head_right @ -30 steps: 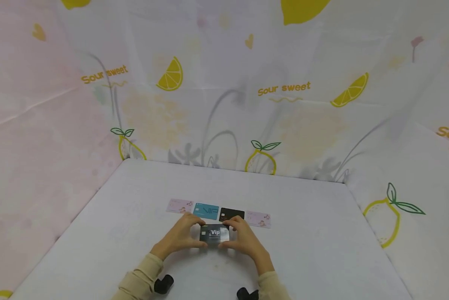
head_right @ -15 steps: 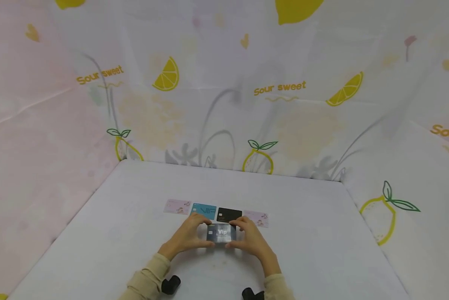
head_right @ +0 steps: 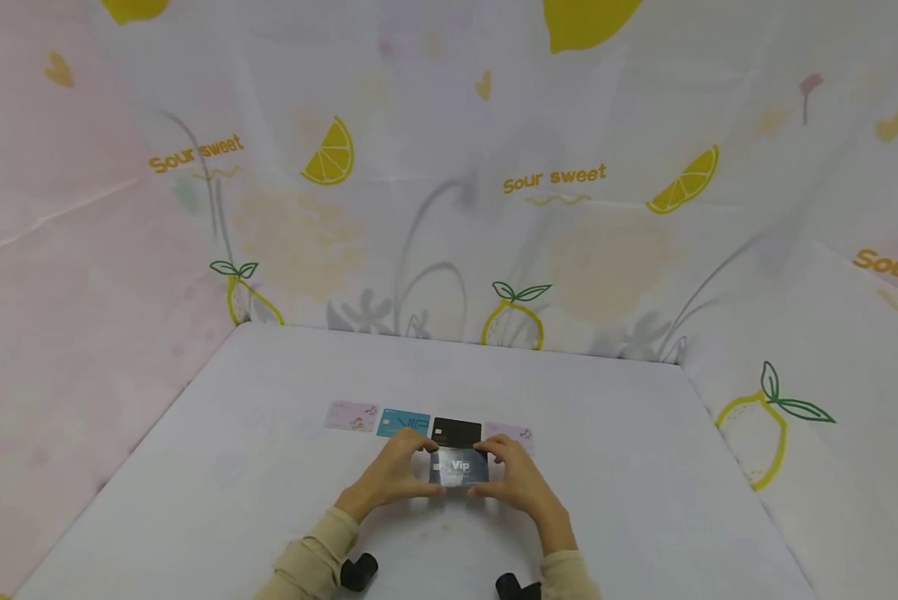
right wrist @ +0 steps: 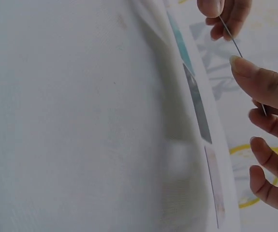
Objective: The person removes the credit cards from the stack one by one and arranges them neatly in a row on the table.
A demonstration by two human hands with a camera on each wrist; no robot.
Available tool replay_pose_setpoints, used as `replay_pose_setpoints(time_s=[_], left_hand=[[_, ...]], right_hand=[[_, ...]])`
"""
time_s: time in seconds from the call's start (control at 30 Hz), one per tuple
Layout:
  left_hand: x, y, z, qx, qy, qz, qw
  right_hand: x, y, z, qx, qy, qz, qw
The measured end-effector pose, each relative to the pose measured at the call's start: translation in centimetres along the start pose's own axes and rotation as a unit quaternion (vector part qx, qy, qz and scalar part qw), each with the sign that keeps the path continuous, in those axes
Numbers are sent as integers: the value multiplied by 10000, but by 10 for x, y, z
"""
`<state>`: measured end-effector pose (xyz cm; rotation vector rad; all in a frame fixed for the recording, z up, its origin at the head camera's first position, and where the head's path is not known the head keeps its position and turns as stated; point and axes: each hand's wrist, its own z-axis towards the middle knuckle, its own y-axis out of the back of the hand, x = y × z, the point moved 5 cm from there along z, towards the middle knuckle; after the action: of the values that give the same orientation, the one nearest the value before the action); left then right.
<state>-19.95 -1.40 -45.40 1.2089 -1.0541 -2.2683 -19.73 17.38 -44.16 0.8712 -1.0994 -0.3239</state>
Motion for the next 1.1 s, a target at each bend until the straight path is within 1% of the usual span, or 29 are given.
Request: replay_pose_setpoints(time_s=[0.13, 0.47, 0.7, 0.87, 0.97, 1.1], left_hand=[[-5, -6, 5, 44, 50, -55, 10000], [-15, -18, 18, 191, -36, 33, 9998], [-21, -25, 28, 238, -151, 120, 9995], [-26, -30, 32, 332, -102, 190, 9992], [-28, -33, 34, 383, -89, 252, 9989], [-32, -38, 38, 384, -170, 346, 9985]], right_hand=[[-4, 6, -3, -69, -43, 7, 10000], [-12, 21, -11, -148, -151, 92, 9997], [-19, 29, -17, -191, -361, 100, 9991], [-23, 32, -21, -181, -490, 113, 9986], [-26, 34, -23, -151, -486, 104, 9987], [-30, 38, -25, -144, -428, 69, 9990]])
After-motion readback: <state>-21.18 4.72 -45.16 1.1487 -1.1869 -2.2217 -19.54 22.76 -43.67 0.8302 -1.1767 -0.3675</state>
